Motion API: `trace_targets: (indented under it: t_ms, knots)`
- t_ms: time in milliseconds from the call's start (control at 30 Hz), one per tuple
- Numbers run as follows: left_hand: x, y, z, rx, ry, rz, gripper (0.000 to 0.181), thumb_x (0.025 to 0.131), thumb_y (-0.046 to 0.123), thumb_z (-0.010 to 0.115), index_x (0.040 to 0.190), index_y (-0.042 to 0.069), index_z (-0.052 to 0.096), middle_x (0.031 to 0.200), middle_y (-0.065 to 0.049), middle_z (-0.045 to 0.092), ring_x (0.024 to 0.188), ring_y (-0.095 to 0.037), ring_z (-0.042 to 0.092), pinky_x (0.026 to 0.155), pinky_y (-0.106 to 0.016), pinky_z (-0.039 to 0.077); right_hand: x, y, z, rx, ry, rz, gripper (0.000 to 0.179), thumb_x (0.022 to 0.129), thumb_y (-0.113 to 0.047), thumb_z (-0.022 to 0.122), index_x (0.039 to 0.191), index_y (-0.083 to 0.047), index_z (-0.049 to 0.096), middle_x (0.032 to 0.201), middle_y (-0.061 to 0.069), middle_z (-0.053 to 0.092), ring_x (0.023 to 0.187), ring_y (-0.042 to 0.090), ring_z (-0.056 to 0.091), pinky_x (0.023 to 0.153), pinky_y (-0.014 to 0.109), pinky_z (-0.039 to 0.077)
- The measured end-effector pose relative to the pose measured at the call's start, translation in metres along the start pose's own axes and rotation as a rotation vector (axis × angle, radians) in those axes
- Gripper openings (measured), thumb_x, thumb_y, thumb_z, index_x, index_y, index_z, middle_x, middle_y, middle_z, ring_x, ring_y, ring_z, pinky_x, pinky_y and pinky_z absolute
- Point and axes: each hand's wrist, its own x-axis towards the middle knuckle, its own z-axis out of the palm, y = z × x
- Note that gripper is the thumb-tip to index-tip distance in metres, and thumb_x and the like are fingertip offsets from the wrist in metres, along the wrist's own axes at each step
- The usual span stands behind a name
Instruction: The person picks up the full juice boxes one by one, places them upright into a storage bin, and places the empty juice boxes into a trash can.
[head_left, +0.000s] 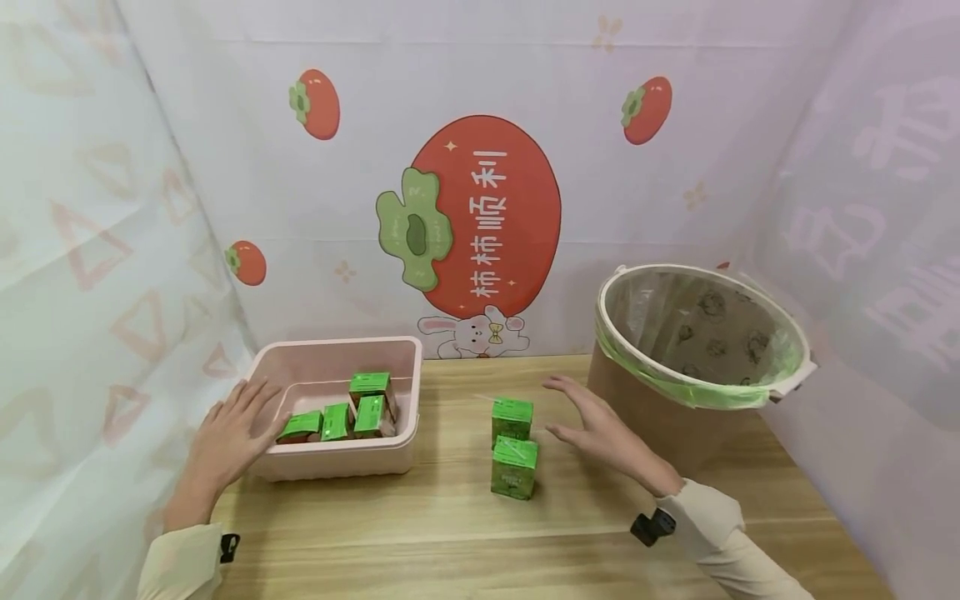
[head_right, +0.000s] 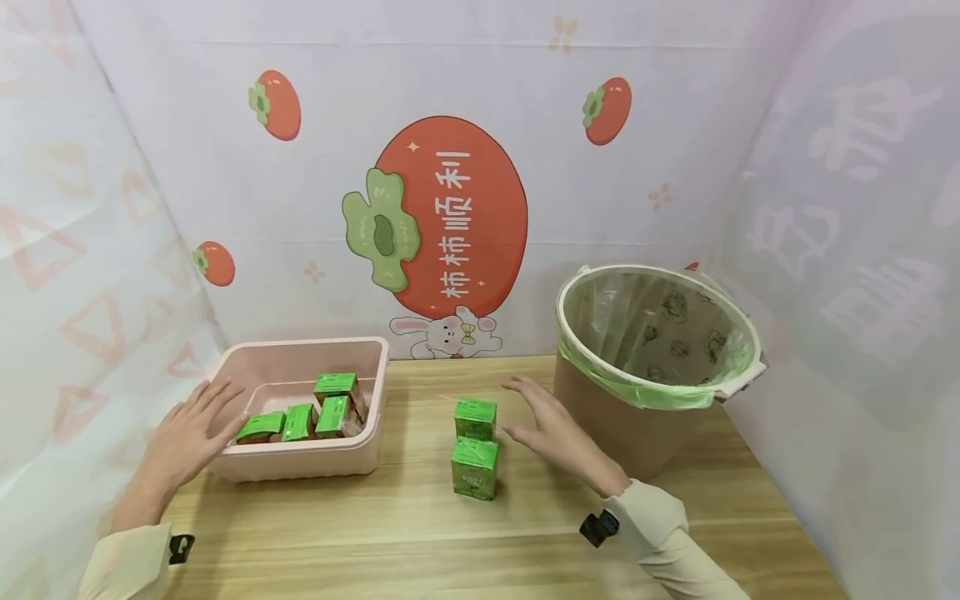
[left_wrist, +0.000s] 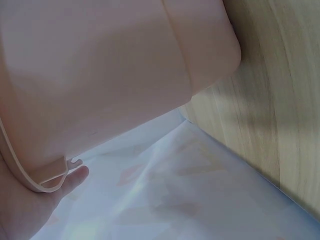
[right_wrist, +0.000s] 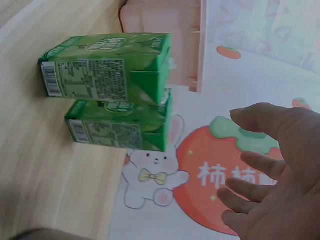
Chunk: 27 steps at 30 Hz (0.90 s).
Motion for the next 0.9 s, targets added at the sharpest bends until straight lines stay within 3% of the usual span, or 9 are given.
trace_targets:
  t_ms: [167,333,433,533,733,900]
  knots:
    - [0.001,0.001,-0.001,-0.002,0.002,0.002,0.06,0.106,0.045,0.057,0.154,0.009,0.05,0.162,-0.027,0.04,0.152,-0.054,0.026,0.111,-0.078,0.025,-0.015,-0.008,-0.022,-0.057,0.06,-0.114,0.061,0.09,-0.01,0.083,0.145,-0.002,0.057,0.155,0.026,0.051,0.142,0.048,0.049,0.109,0.067,0.044]
    - [0.001,0.002,-0.001,-0.005,-0.008,0.004,0.06,0.106,0.044,0.057,0.154,0.008,0.05,0.162,-0.027,0.039,0.153,-0.054,0.026,0.111,-0.079,0.023,-0.026,-0.025,-0.049,-0.108,0.093,-0.152,0.065,0.089,-0.008,0.083,0.148,-0.007,0.055,0.159,0.02,0.048,0.144,0.044,0.048,0.113,0.059,0.044]
    - [0.002,0.002,0.0,0.009,0.002,0.01,0.059,0.106,0.044,0.057,0.152,0.008,0.051,0.161,-0.028,0.042,0.151,-0.054,0.028,0.111,-0.08,0.022,-0.03,-0.031,-0.064,-0.119,0.126,-0.178,0.067,0.089,-0.003,0.083,0.149,-0.007,0.054,0.161,0.017,0.047,0.145,0.042,0.047,0.121,0.034,0.036]
    - [0.004,0.002,0.0,0.028,0.012,0.015,0.057,0.106,0.045,0.056,0.15,0.009,0.053,0.159,-0.029,0.043,0.149,-0.054,0.031,0.112,-0.081,0.018,-0.033,-0.034,-0.077,-0.122,0.163,-0.196,0.07,0.086,0.0,0.084,0.149,-0.006,0.055,0.161,0.016,0.048,0.147,0.039,0.045,0.12,0.015,0.022]
    - [0.007,0.004,-0.003,0.049,0.02,0.031,0.059,0.104,0.046,0.058,0.148,0.007,0.054,0.156,-0.031,0.045,0.145,-0.054,0.036,0.112,-0.081,0.018,-0.039,-0.036,-0.097,-0.148,0.215,-0.243,0.074,0.08,0.004,0.086,0.148,-0.004,0.056,0.159,0.021,0.048,0.148,0.029,0.046,0.118,0.012,0.025]
    - [0.01,0.02,0.0,0.047,0.022,0.095,0.062,0.104,0.046,0.06,0.15,0.004,0.052,0.157,-0.029,0.046,0.147,-0.052,0.036,0.113,-0.078,0.023,-0.044,-0.032,-0.11,-0.188,0.244,-0.216,0.072,0.082,0.004,0.085,0.147,-0.004,0.057,0.162,0.017,0.045,0.147,0.035,0.046,0.115,0.01,0.027]
